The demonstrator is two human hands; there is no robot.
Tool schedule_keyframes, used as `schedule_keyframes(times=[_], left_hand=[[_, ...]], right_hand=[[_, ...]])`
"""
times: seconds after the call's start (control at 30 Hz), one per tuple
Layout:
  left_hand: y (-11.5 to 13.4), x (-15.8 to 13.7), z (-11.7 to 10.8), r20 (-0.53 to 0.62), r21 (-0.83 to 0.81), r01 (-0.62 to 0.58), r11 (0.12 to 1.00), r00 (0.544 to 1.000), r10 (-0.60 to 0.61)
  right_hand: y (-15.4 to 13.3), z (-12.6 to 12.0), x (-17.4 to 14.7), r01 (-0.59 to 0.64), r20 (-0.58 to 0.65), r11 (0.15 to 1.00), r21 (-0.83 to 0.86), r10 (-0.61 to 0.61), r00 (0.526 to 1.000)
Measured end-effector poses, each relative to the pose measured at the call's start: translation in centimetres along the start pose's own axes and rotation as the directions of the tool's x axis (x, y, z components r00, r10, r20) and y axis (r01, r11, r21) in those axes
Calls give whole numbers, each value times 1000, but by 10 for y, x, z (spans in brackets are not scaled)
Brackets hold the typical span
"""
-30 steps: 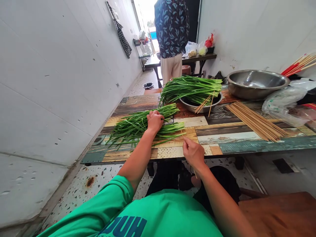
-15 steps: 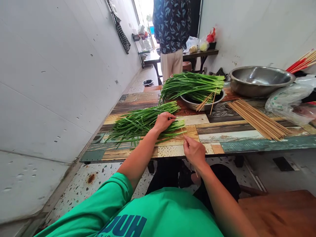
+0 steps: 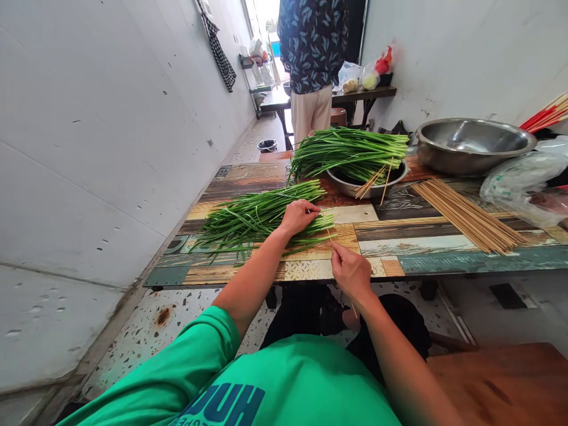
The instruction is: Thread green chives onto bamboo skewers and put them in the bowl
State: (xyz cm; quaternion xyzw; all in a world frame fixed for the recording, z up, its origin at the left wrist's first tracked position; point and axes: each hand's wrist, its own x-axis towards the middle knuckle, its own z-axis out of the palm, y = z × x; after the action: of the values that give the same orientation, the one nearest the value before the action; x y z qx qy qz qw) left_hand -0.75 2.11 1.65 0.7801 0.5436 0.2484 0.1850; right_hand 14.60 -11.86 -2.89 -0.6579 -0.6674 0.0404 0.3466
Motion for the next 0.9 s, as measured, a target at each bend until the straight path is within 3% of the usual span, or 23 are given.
schedule_keyframes(times=[0.73,0.9], left_hand=[[-5,2,0,25,-59,-17,998,1000,18],[-9,3,1,24,-163,-57,985,998,62]], right_hand=[[-1,-2,1,-36,-2,999,22,36,999],[-1,0,0,-48,-6,998,33,48,999]])
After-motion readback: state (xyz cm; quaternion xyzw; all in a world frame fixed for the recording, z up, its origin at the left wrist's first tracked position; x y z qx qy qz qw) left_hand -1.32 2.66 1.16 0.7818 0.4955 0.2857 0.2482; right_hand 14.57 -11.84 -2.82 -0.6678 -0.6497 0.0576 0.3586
